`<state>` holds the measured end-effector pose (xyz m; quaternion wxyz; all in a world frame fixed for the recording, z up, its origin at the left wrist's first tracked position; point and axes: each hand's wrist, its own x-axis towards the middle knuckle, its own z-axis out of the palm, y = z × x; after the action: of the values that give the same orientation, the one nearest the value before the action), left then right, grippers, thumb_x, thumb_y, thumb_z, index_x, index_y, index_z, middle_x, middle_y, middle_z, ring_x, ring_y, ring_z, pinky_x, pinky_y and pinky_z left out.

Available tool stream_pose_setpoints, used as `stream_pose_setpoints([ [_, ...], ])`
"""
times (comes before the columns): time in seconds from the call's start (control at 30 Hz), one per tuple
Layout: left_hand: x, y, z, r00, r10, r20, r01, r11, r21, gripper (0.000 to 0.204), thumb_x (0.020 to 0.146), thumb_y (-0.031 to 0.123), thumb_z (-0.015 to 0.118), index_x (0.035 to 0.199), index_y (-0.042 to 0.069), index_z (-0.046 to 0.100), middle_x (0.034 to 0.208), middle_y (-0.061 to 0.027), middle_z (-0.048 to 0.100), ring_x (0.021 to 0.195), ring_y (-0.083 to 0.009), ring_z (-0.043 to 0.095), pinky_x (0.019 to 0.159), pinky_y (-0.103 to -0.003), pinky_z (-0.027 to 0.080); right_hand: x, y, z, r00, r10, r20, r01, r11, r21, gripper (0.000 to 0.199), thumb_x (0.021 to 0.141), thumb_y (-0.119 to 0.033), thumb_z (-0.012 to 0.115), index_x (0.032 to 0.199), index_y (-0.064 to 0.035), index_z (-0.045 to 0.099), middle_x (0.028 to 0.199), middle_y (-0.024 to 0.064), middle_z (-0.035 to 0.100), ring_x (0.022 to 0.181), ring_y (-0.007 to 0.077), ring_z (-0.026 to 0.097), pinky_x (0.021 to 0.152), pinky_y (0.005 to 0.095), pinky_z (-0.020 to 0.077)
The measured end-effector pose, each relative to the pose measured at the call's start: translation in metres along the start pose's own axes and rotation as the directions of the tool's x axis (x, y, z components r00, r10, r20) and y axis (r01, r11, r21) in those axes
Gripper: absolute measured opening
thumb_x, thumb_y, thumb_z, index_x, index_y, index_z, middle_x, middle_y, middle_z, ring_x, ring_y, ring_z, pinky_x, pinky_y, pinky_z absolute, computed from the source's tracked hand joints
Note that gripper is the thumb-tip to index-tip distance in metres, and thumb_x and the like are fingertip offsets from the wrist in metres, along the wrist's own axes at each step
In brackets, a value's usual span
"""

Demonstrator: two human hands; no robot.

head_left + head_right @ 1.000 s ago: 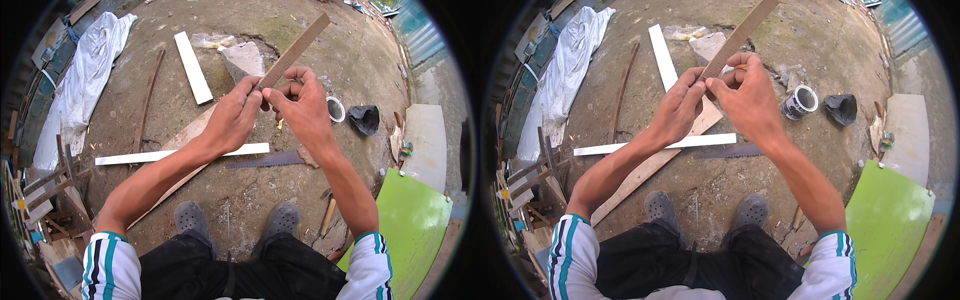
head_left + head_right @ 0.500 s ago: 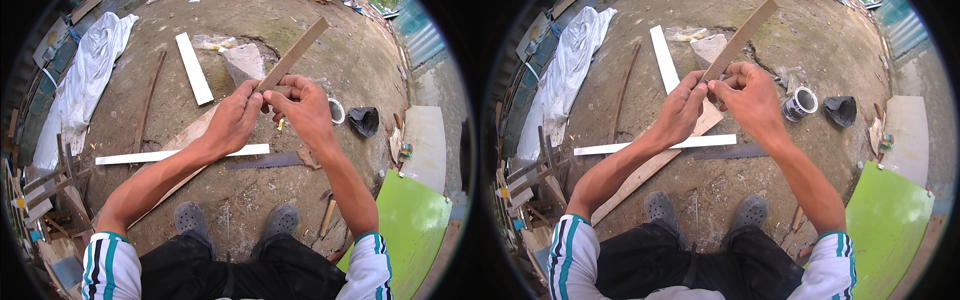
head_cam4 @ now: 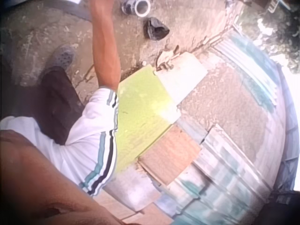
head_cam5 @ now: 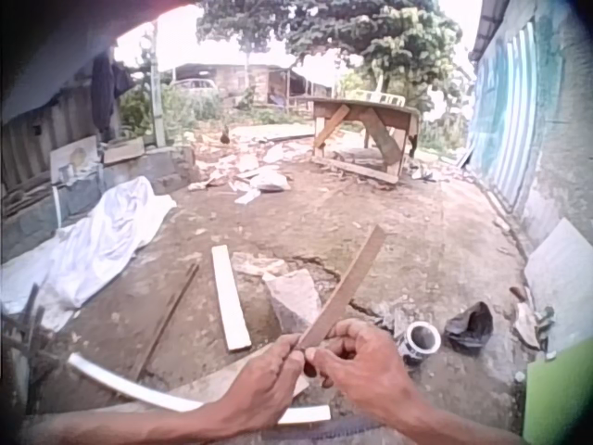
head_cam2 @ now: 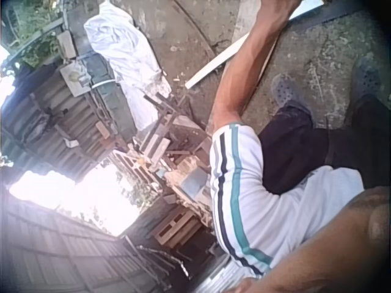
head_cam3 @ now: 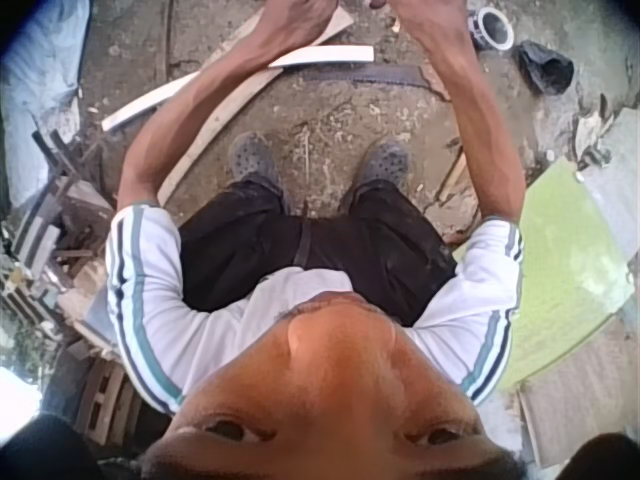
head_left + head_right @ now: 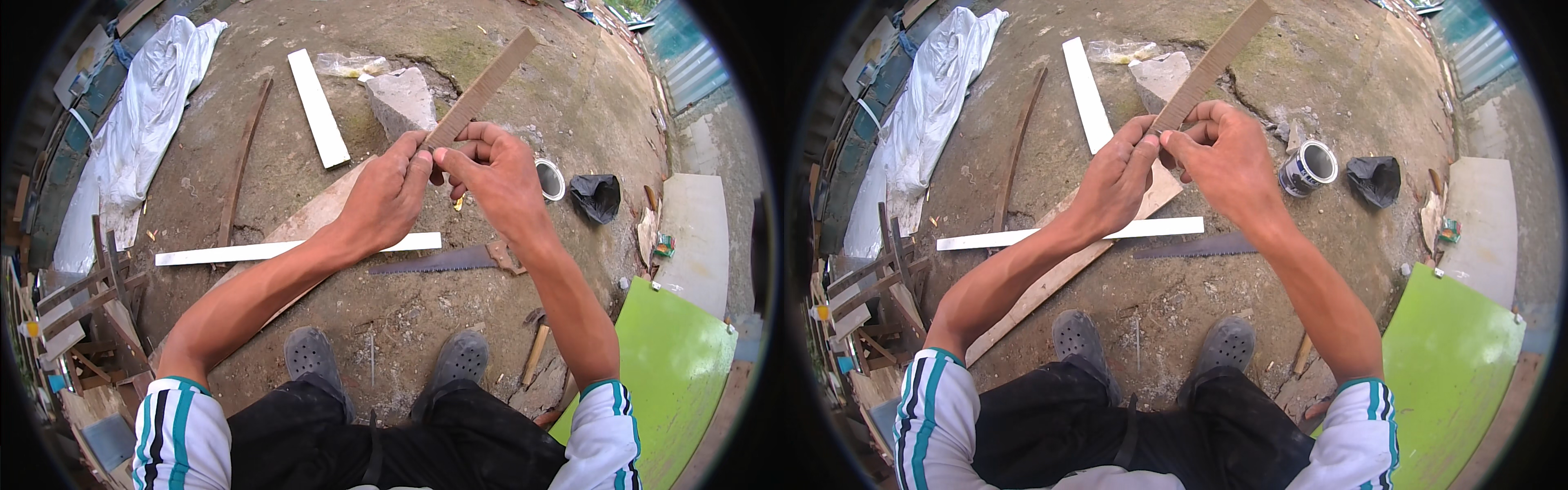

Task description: The person measures a white wooden strip using a small wooden ruler and a pencil. They repeatedly align the ruler, mark the wood, and reposition the pieces on a larger board.

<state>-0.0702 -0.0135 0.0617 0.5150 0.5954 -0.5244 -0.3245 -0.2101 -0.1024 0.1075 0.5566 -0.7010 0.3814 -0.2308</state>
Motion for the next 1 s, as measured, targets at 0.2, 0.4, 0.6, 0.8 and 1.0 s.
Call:
stream_pose_setpoints([
  [0.2, 0.0, -0.002, 0.0, 1.0, -0.016, -0.005, 0.016, 1.0, 0.007, 0.03, 0.108, 0.016, 0.042, 0.125, -0.004, 0.055, 0.09, -0.0156, 0.067, 0.081, -0.0241, 0.066, 0.074, -0.039, 0.052, -0.001, -0.001, 0.0, 0.999, 0.027, 0.016, -0.027, 1.0, -0.006, 0.024, 0.094, -0.011, 0.069, 0.111, 0.0051, 0.065, 0.079, 0.007, 0.073, 0.068, 0.0091, 0.064, 0.062, 0.0253, 0.0517],
  [0.4, 0.0, -0.006, 0.002, 1.0, -0.019, 0.02, 0.02, 1.0, -0.02, 0.035, 0.109, 0.019, 0.038, 0.133, -0.003, 0.051, 0.089, -0.0011, 0.059, 0.065, -0.0035, 0.044, 0.058, -0.022, 0.042, 0.0, 0.001, 0.001, 1.0, 0.024, 0.011, -0.024, 1.0, 0.002, 0.024, 0.094, -0.009, 0.068, 0.112, 0.0048, 0.065, 0.081, 0.0073, 0.074, 0.072, 0.0093, 0.066, 0.066, 0.0263, 0.0522],
  [0.6, 0.001, -0.011, 0.001, 0.999, -0.026, 0.029, 0.027, 0.999, -0.044, 0.034, 0.11, 0.019, 0.038, 0.133, -0.003, 0.051, 0.089, -0.0004, 0.058, 0.064, -0.0033, 0.043, 0.057, -0.022, 0.041, 0.003, 0.005, 0.001, 1.0, -0.005, 0.017, 0.005, 1.0, 0.01, 0.024, 0.092, -0.006, 0.068, 0.113, 0.005, 0.065, 0.078, 0.0061, 0.072, 0.073, 0.0096, 0.065, 0.067, 0.0269, 0.0507],
  [0.8, 0.006, -0.008, -0.009, 1.0, -0.021, 0.019, 0.021, 0.999, -0.027, 0.035, 0.11, 0.019, 0.037, 0.133, -0.003, 0.05, 0.089, -0.0007, 0.058, 0.061, -0.0022, 0.041, 0.054, -0.02, 0.04, 0.012, 0.028, -0.01, 1.0, -0.014, 0.016, 0.018, 0.968, -0.252, 0.03, 0.091, -0.01, 0.069, 0.119, -0.0005, 0.068, 0.072, 0.0009, 0.063, 0.066, 0.0099, 0.056, 0.066, 0.0283, 0.046],
  [1.0, 0.015, 0.011, -0.042, 0.995, -0.101, -0.002, 0.099, 0.978, -0.183, 0.031, 0.108, 0.02, 0.039, 0.123, -0.002, 0.055, 0.087, -0.0026, 0.061, 0.064, -0.0061, 0.047, 0.059, -0.025, 0.042, 0.015, 0.04, -0.006, 0.998, 0.037, -0.042, -0.042, 0.99, -0.132, 0.023, 0.094, -0.012, 0.068, 0.113, -0.0007, 0.072, 0.076, 0.0015, 0.064, 0.066, 0.0093, 0.057, 0.061, 0.0285, 0.0467],
])
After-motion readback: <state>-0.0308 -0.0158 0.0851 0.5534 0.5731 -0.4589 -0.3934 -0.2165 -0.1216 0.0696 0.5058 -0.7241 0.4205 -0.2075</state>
